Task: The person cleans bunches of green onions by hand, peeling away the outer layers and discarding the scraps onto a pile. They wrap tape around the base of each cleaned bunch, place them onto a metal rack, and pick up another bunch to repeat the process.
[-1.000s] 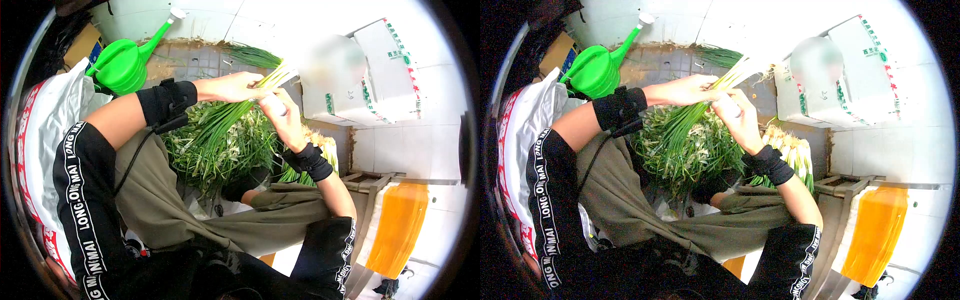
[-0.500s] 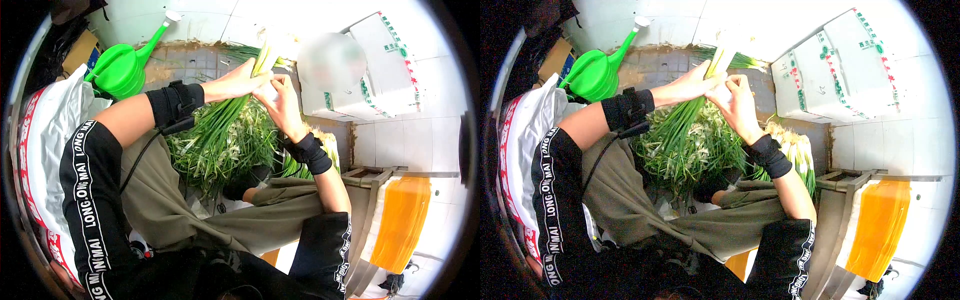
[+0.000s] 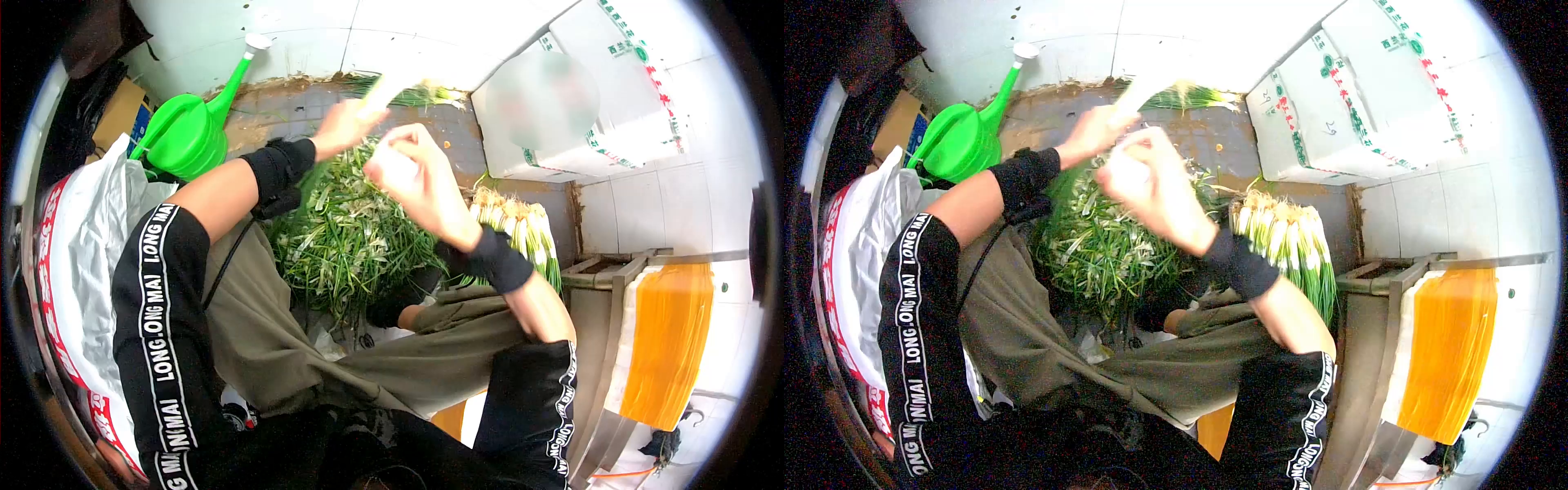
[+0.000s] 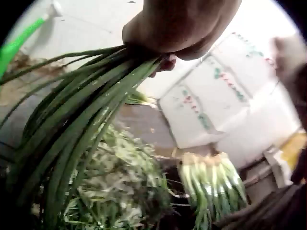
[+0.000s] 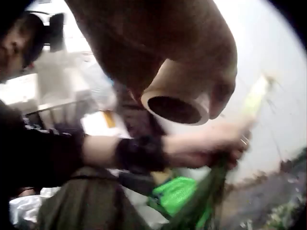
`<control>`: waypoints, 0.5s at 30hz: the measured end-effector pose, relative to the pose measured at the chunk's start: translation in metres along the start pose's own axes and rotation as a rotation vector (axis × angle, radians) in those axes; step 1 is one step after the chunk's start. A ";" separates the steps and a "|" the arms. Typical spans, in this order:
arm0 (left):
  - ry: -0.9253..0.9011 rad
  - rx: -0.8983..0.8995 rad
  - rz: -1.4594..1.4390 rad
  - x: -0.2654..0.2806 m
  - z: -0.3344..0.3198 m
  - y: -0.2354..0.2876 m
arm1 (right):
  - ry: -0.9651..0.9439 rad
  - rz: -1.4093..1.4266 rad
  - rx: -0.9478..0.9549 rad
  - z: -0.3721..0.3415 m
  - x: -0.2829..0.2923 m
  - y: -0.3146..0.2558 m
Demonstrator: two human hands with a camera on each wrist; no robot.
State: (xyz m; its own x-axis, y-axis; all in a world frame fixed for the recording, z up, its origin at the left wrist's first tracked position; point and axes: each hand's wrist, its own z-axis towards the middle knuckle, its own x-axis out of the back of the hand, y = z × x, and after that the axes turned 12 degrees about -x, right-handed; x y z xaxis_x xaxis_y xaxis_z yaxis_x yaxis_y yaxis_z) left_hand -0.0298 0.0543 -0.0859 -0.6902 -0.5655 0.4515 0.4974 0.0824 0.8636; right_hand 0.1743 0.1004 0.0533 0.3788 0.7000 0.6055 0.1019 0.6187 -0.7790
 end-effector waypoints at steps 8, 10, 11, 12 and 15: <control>-0.177 0.156 -0.340 0.058 0.001 0.067 | -0.300 -0.271 -0.024 -0.049 0.038 0.166; -0.286 0.107 -0.372 0.056 -0.006 0.075 | -0.218 -0.416 -0.233 -0.069 0.055 0.241; -0.367 0.063 -0.408 0.056 -0.012 0.078 | -0.228 -0.496 -0.298 -0.078 0.067 0.266; -0.450 0.109 -0.375 0.053 -0.017 0.085 | -0.222 -0.553 -0.366 -0.088 0.076 0.287; -0.587 0.193 -0.459 0.036 -0.021 0.084 | -0.187 -0.660 -0.492 -0.111 0.095 0.334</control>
State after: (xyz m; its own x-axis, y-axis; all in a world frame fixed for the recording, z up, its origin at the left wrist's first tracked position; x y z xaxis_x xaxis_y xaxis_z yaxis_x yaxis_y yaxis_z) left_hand -0.0021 0.0239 -0.0021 -0.9979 -0.0539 0.0368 0.0303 0.1171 0.9927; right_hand 0.3467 0.3342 -0.1675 -0.0534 0.3242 0.9445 0.6539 0.7262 -0.2123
